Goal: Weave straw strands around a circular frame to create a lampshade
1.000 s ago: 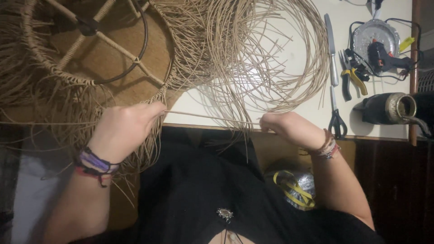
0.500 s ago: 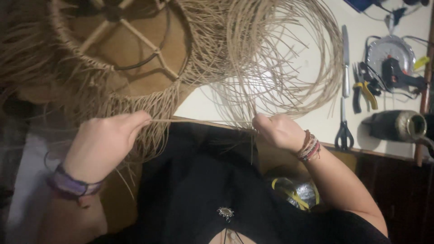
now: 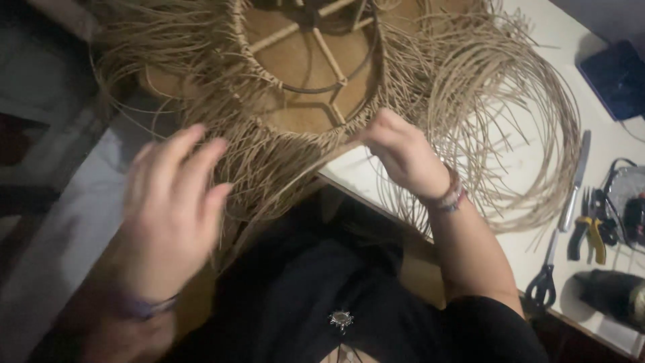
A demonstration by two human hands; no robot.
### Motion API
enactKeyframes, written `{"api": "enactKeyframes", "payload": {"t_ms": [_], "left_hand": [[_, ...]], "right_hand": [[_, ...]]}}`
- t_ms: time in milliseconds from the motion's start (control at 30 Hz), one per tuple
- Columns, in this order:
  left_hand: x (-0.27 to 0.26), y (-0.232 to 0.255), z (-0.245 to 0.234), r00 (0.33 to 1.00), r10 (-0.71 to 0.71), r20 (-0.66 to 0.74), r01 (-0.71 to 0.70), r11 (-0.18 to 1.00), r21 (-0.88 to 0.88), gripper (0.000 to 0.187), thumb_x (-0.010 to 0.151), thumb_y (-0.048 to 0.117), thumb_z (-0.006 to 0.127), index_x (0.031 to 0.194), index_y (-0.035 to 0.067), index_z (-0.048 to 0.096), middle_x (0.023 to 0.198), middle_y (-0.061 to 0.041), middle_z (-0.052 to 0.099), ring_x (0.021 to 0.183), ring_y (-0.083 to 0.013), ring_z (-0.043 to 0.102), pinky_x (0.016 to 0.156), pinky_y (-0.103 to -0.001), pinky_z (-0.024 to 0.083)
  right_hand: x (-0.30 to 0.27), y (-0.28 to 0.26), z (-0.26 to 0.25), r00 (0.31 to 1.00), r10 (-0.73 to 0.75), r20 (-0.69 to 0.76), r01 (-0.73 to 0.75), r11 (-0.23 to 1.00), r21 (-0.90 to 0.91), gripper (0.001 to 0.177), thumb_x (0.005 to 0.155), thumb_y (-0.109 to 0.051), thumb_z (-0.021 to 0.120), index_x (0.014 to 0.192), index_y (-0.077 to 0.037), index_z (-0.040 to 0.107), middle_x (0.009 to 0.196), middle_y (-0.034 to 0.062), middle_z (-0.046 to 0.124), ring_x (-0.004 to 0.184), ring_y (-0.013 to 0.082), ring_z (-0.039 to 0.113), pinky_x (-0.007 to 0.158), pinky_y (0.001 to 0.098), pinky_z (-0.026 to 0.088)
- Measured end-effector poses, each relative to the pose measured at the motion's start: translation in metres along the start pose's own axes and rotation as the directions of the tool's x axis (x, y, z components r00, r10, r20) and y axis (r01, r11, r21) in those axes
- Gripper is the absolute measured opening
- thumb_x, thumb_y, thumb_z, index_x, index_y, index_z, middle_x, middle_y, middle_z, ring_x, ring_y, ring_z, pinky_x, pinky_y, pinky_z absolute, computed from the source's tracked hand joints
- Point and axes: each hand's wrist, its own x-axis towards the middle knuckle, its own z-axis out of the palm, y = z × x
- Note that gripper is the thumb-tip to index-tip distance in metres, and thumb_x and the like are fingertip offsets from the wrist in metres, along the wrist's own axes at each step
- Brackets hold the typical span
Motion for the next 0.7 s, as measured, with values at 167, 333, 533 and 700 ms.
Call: {"api": "enactKeyframes", "payload": {"t_ms": [167,333,533,700], "left_hand": [[0.028,-0.006,0.120,0.962,0.111,-0.250,-0.137,0.987,-0.088,0.014,0.101,0.014,0.066,0.110,0.013,0.077,0.105,-0.004,0.066,0.090,-0.0225,0.068,0.082,-0.035,0.057],[0.037,-0.028,0.207,0.986,-0.004,-0.164,0.023,0.993,0.112,0.015,0.097,0.023,0.064,0.111,0.019,0.070,0.094,0.004,0.064,0.063,-0.0146,0.070,0.056,-0.028,0.059],[0.064,-0.011,0.191,0.984,-0.110,-0.138,0.100,0.992,-0.082,0.027,0.098,0.020,0.065,0.096,-0.006,0.072,0.107,-0.018,0.072,0.056,-0.0365,0.070,0.047,-0.047,0.057],[0.051,-0.026,0.239,0.947,-0.316,0.058,0.318,0.894,-0.315,0.018,0.103,0.026,0.059,0.118,0.018,0.065,0.092,-0.009,0.072,0.079,-0.0369,0.074,0.062,-0.050,0.059]], "right_hand": [[0.060,0.047,0.033,0.987,0.056,-0.154,-0.083,0.980,-0.180,0.014,0.103,-0.004,0.060,0.112,-0.003,0.069,0.095,0.0150,0.070,0.086,0.0352,0.069,0.077,0.0443,0.055],[0.081,0.059,0.055,0.946,0.208,-0.249,-0.305,0.831,-0.465,0.013,0.092,-0.018,0.074,0.104,-0.023,0.072,0.073,0.0028,0.070,0.069,0.0282,0.073,0.066,0.0417,0.058],[0.091,0.062,0.052,0.851,0.504,-0.145,-0.485,0.652,-0.583,0.007,0.093,-0.035,0.069,0.091,-0.029,0.073,0.061,-0.0037,0.069,0.063,0.0321,0.073,0.061,0.0480,0.058],[0.071,0.016,0.067,0.813,0.360,-0.457,-0.417,0.908,-0.027,0.057,0.095,0.004,0.069,0.148,0.000,0.047,0.091,0.0235,0.075,0.074,0.0365,0.074,0.061,0.0470,0.058]]}}
